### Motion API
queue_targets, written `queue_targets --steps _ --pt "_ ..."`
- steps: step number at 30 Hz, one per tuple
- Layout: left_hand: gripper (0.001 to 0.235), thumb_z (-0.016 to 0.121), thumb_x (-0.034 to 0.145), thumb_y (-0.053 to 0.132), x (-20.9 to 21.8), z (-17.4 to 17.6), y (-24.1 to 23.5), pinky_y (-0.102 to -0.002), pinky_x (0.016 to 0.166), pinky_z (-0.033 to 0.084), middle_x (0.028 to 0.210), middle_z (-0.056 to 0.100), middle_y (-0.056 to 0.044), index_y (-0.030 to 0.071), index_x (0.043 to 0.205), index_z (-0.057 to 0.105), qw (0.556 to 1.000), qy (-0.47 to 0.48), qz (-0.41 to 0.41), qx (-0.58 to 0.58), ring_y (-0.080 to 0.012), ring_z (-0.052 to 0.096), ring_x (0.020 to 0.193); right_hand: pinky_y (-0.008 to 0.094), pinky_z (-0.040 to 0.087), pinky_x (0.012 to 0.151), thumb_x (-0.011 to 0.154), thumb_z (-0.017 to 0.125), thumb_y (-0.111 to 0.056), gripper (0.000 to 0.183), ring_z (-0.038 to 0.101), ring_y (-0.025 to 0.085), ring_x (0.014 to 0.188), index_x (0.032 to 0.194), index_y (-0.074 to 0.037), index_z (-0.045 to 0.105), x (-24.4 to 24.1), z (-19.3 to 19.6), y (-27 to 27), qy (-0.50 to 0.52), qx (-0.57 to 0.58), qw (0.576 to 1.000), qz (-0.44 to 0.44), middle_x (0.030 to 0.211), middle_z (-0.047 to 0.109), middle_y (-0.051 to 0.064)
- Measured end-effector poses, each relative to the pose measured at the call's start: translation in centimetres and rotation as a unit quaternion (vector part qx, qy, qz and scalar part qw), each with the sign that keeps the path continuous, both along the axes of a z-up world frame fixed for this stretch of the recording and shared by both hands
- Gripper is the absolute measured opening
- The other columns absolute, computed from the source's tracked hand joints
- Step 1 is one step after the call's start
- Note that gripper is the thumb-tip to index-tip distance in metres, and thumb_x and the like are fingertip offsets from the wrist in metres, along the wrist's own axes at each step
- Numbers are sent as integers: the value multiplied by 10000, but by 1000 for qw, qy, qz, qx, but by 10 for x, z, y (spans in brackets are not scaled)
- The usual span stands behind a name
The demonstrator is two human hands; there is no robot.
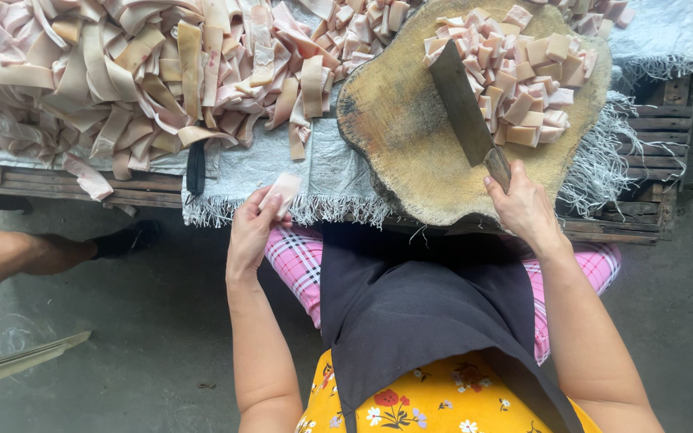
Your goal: The person sits cross-legged on the floor and uses a large cleaver to chop strips of pork skin into small cubes on a wooden cutting board. They repeatedly pick up strips from a pile on the left, cut them into pieces, and push the finished cubes to the right side of the board.
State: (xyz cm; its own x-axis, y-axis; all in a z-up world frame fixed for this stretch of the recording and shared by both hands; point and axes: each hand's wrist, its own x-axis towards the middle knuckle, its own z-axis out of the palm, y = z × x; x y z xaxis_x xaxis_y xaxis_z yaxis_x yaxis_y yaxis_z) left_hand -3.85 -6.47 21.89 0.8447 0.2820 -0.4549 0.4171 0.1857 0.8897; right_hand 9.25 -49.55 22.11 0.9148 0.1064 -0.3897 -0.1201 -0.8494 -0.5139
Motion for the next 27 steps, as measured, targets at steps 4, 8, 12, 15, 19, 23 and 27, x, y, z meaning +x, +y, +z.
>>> queue_targets --steps 4,8,12,15,19,23,27 --pt "438 656 993 208 55 9 -33 -265 686 580 996 705 -61 -49 1345 612 992 -41 -122 -6 -109 672 756 542 545 780 1009 551 -412 456 739 454 726 1234 -18 510 4 17 4 98 -1 994 -45 730 712 293" --pt "400 685 971 184 134 -61 -86 -270 592 603 936 732 -101 -32 1303 628 991 -52 -125 -4 -133 691 683 507 561 662 1046 600 -408 437 699 395 666 1186 4 559 -3 -2 3 -38 -4 999 22 717 677 235" --pt "285 684 959 161 149 -100 -98 -276 528 597 804 753 -111 -34 1166 669 982 -1 -94 166 -142 727 616 463 574 553 994 601 -399 457 695 316 525 1217 -2 571 -17 1 8 55 72 993 -69 694 692 227" --pt "262 687 946 169 136 -102 -92 -274 526 608 789 753 -101 -26 1120 671 983 9 -73 170 -136 744 620 424 544 570 1039 634 -386 424 689 263 607 1202 5 628 -20 21 18 -118 76 990 2 706 704 195" --pt "264 697 931 198 126 -92 -91 -286 546 607 816 762 -110 -8 1095 697 982 15 -75 173 -145 747 637 408 525 527 1060 608 -365 402 667 245 539 1218 1 558 -22 43 43 -191 161 968 -28 742 694 166" --pt "283 733 899 230 124 -82 -92 -309 634 583 843 775 -124 16 1083 727 964 11 -83 254 -170 753 686 411 545 509 1081 550 -338 340 663 279 552 1219 -33 491 -19 24 66 -142 182 973 -9 702 658 165" --pt "266 727 893 224 122 -82 -89 -318 691 577 855 786 -133 17 1059 725 959 -8 -87 271 -176 760 735 506 535 603 1069 594 -358 380 672 403 639 1159 -1 498 -11 -15 81 -93 -45 990 98 681 656 216"
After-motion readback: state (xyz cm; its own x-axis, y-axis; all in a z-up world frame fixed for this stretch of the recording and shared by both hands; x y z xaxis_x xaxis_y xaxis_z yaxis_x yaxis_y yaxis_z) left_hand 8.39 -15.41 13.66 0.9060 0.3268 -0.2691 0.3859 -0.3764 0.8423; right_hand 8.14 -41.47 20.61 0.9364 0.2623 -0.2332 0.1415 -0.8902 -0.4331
